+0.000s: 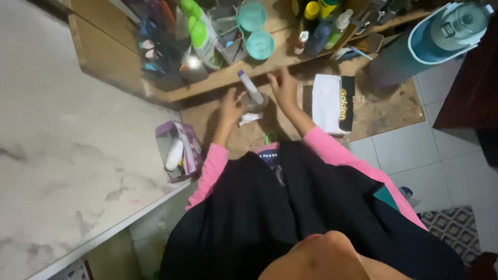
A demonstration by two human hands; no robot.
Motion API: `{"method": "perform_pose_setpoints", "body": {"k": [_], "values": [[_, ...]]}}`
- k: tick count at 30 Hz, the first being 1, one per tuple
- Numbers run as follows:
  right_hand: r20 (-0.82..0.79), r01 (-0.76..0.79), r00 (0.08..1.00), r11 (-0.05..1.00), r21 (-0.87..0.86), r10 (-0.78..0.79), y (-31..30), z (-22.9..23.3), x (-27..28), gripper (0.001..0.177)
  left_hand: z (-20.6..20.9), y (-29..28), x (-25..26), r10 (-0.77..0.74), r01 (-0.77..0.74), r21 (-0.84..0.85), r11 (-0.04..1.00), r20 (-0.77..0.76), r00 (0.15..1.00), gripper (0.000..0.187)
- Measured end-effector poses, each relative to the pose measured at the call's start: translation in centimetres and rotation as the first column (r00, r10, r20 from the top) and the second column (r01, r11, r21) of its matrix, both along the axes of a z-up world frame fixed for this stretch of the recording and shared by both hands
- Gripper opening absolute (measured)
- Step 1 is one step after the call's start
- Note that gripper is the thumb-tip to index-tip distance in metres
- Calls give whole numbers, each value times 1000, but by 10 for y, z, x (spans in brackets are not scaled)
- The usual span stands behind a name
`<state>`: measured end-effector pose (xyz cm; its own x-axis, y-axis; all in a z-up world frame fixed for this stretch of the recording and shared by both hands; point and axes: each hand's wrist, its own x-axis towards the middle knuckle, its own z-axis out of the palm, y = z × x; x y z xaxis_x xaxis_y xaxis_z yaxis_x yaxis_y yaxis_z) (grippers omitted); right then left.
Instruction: Clean a shelf surface using a spray bottle and paper towels.
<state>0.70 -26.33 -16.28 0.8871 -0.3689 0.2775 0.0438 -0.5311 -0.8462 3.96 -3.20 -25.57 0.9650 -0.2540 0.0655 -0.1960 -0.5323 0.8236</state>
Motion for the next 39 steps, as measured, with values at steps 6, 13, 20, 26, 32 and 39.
{"method": "perform_pose_setpoints", "body": {"k": [6, 13, 20, 26, 32, 39], "values": [[-45, -369, 927, 928, 43, 371, 19, -39, -41, 51, 38, -39, -34, -32, 30, 12, 999, 184, 982, 72], [-23, -458, 888, 879, -136, 459, 12, -24, -44, 56, 13, -21, -85, 170, -201, 121, 972, 232, 958, 40], [-146, -448, 889, 890, -81, 434, 23, -61, -58, 33, -78, 31, -129, 412, -438, -116, 892, -192, 891, 26], [-86, -577, 809, 756, -310, 582, 56, -31, -67, 29, -50, 58, -157, 537, -519, -137, 843, 257, 804, 30], [-42, -655, 673, 570, -496, 738, 66, -59, -66, 30, -15, 58, -184, 613, -614, 9, 789, -72, 787, 35], [-284, -656, 739, 557, -510, 610, 55, -115, -72, 17, 18, 48, -196, 585, -541, -224, 811, 298, 754, 47]]}}
